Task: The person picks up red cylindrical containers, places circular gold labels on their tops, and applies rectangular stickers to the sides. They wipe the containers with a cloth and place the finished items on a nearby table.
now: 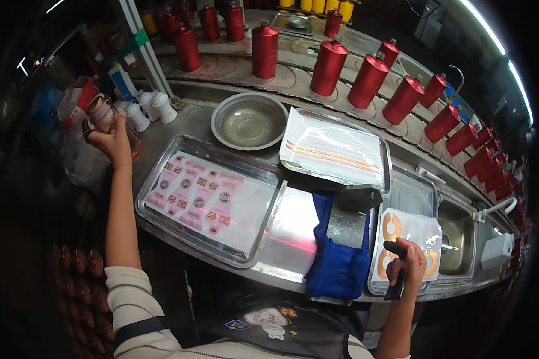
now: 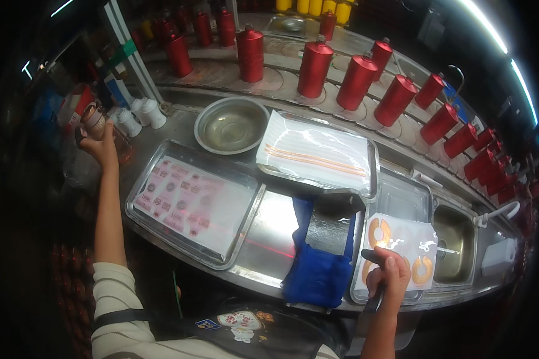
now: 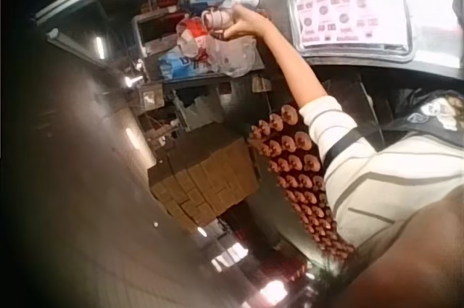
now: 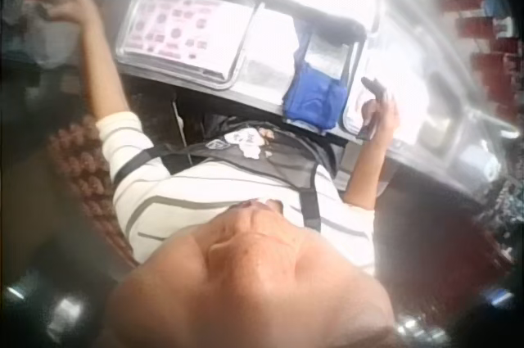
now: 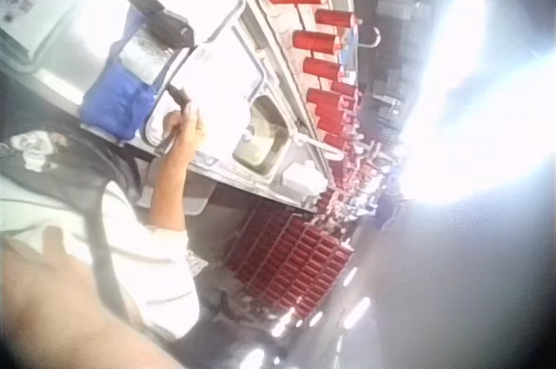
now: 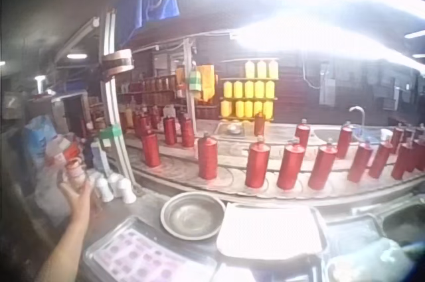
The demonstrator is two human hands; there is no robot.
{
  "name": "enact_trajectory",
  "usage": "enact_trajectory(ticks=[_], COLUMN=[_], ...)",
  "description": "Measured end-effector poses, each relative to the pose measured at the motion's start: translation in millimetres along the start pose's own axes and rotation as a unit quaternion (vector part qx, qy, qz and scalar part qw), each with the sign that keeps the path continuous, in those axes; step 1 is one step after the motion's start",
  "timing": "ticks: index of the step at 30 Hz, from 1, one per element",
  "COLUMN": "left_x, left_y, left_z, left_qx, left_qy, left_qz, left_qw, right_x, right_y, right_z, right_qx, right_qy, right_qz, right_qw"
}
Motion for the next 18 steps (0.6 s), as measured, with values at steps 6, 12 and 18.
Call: enact_trajectory(ticks=[6, 12, 18], left_x=[-190, -270, -310], left_y=[-123, -258, -403], left_z=[-70, -61, -22], left_qx=[0.214, 0.339, 0.285], left_qy=[-0.059, -0.055, -0.102], left_qz=[-0.169, -0.065, -0.017], left_qw=[0.96, 0.937, 0.953], right_x=[-4, -16, -50], right_y=[59, 58, 117], right_z=[18, 8, -16], right_qx=[-0.127, 0.008, -0.073], right_qy=[-0.121, -0.075, -0.021], right_qz=[0.315, 0.338, 0.329], right_qw=[0.933, 0.938, 0.941])
Point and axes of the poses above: each hand's wrist, its own z-axis towards the middle knuckle, its own y-axis out of the back of the hand, x = y × z, the point moved 6 cm from there along z, towards the middle knuckle, and after that the axes turned 12 degrees about x, right-handed, at the moved point
